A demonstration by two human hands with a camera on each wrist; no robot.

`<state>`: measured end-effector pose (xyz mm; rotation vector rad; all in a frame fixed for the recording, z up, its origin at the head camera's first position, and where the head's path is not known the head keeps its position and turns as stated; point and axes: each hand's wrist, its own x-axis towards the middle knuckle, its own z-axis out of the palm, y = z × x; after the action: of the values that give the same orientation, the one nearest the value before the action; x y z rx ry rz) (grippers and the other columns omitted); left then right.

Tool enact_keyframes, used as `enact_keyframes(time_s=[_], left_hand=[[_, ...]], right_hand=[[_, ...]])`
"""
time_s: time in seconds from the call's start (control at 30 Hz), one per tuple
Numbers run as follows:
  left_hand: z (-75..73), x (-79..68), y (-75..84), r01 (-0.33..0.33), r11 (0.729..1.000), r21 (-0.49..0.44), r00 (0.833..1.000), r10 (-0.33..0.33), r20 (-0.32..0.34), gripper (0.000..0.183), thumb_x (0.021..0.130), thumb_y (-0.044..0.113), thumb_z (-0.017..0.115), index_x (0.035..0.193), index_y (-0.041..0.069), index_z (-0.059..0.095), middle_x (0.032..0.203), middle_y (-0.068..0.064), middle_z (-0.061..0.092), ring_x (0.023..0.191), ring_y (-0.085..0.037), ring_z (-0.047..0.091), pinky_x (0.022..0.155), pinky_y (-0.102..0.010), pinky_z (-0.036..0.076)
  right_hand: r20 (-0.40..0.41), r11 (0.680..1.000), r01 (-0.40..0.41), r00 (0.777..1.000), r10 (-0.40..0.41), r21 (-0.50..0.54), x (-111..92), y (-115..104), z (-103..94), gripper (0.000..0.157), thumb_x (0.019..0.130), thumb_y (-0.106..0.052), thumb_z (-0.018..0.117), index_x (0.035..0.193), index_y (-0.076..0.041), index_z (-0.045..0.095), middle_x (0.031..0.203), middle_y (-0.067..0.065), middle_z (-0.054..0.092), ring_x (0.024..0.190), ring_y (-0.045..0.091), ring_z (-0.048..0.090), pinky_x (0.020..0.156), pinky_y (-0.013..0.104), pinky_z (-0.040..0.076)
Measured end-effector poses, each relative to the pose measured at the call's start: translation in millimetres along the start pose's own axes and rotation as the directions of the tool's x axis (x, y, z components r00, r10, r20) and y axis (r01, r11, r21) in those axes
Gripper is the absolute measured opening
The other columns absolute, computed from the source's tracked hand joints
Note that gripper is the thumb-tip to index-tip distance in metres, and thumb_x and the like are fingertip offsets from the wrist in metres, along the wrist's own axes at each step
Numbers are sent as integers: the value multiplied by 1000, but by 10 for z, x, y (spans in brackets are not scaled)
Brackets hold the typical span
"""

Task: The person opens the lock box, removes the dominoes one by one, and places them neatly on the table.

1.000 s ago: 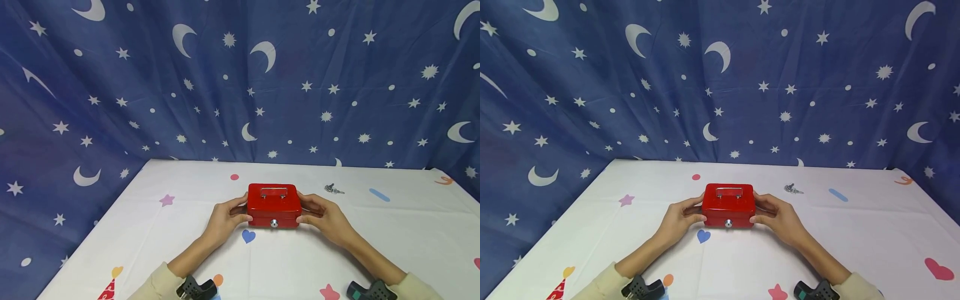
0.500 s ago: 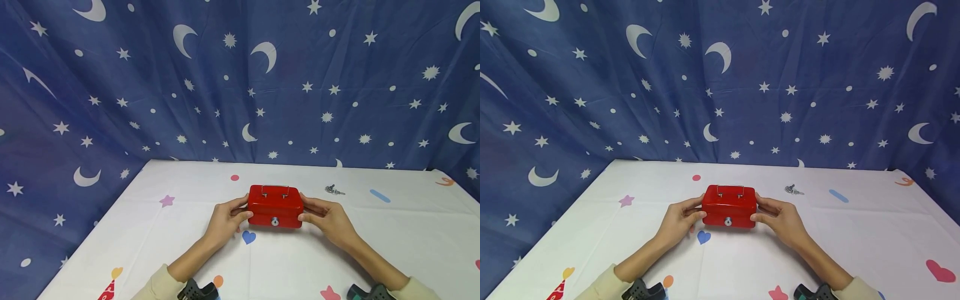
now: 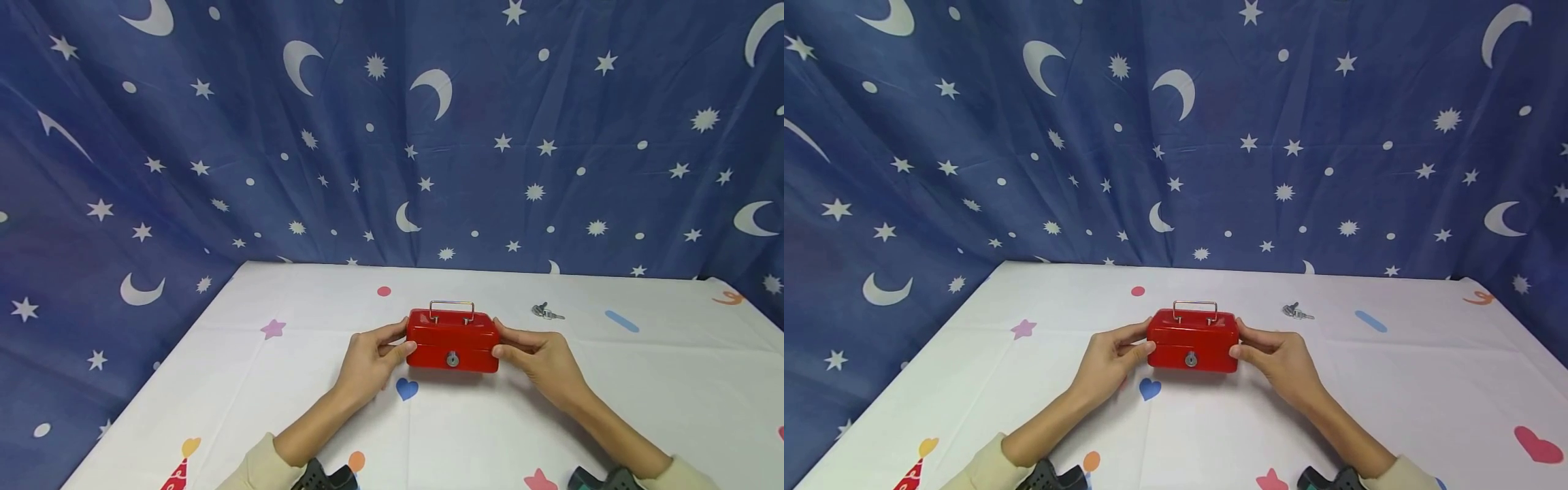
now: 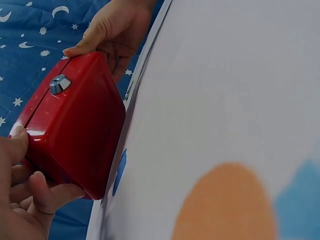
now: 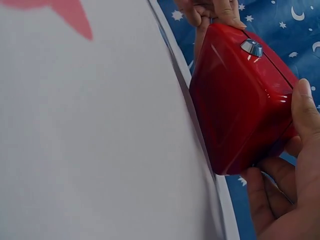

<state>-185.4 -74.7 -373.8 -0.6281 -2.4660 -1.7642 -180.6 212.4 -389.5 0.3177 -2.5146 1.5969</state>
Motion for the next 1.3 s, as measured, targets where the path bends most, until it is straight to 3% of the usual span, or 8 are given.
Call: enact_keyframes(time_s=[0.1, 0.37, 0.63, 0.77, 0.9, 1.1, 1.17, 1.3], left_hand=[[13, 22, -99, -32, 999, -6, 999, 31, -18, 47, 90, 18, 68, 131, -2, 56, 123, -16, 62, 97, -21, 67, 83, -28, 52], [33, 5, -51, -25, 1000, 9, 996, 26, -81, 46, 89, 25, 69, 126, -1, 60, 115, -13, 66, 94, -18, 68, 82, -26, 53], [67, -18, -15, -4, 998, -68, 991, -5, -133, 45, 88, 22, 70, 128, 3, 60, 116, -12, 65, 98, -19, 67, 82, -26, 53], [81, -22, -2, -5, 993, -120, 988, -14, -155, 45, 87, 18, 72, 129, 8, 60, 116, -12, 65, 98, -19, 67, 80, -26, 53], [83, -23, 5, 0, 989, -150, 988, -24, -156, 45, 87, 19, 72, 129, 9, 60, 116, -13, 65, 98, -19, 67, 80, -26, 53], [80, -26, 45, 9, 990, -141, 985, -33, -168, 45, 86, 24, 73, 127, 10, 62, 114, -11, 67, 95, -16, 68, 79, -25, 54], [82, -25, 59, 20, 991, -131, 984, -43, -172, 45, 86, 25, 73, 127, 10, 62, 112, -10, 68, 95, -15, 68, 79, -25, 54], [78, -24, 85, 48, 994, -100, 982, -66, -177, 44, 87, 27, 72, 127, 11, 63, 108, -8, 69, 93, -14, 68, 78, -24, 54]], right_hand=[[-16, 1000, 3, 1000, -3, 5, -9, -7, 0, 51, 82, -25, 77, 126, -5, 61, 120, 6, 63, 112, 25, 60, 80, 20, 51], [-56, 997, 50, 997, -47, 63, -32, -42, 19, 44, 85, -22, 73, 124, -4, 63, 123, 2, 62, 112, 3, 57, 82, 19, 51], [-80, 990, 135, 988, -132, 34, -73, -88, 41, 47, 87, -15, 71, 133, -15, 59, 116, 11, 66, 76, 17, 68, 61, 27, 54], [-92, 984, 180, 980, -178, 5, -82, -115, 50, 50, 86, -11, 71, 134, -17, 58, 76, 2, 68, 50, 16, 49, 41, 25, 40], [-89, 976, 219, 972, -220, -17, -71, -131, 53, 52, 85, -9, 72, 134, -18, 58, 48, -4, 36, 41, 10, 31, 32, 27, 24], [-23, 963, 252, 967, -255, -90, -64, -142, 23, 60, 80, -14, 77, 136, -23, 57, 82, 3, 72, 56, 1, 46, 36, 26, 26], [4, 959, 263, 964, -264, -107, -59, -155, 5, 66, 76, -16, 80, 137, -24, 56, 101, 7, 71, 55, 1, 46, 38, 26, 27], [62, 953, 283, 959, -277, -107, -47, -173, -28, 77, 70, -21, 84, 140, -25, 52, 102, 10, 71, 47, 7, 44, 40, 24, 34]])
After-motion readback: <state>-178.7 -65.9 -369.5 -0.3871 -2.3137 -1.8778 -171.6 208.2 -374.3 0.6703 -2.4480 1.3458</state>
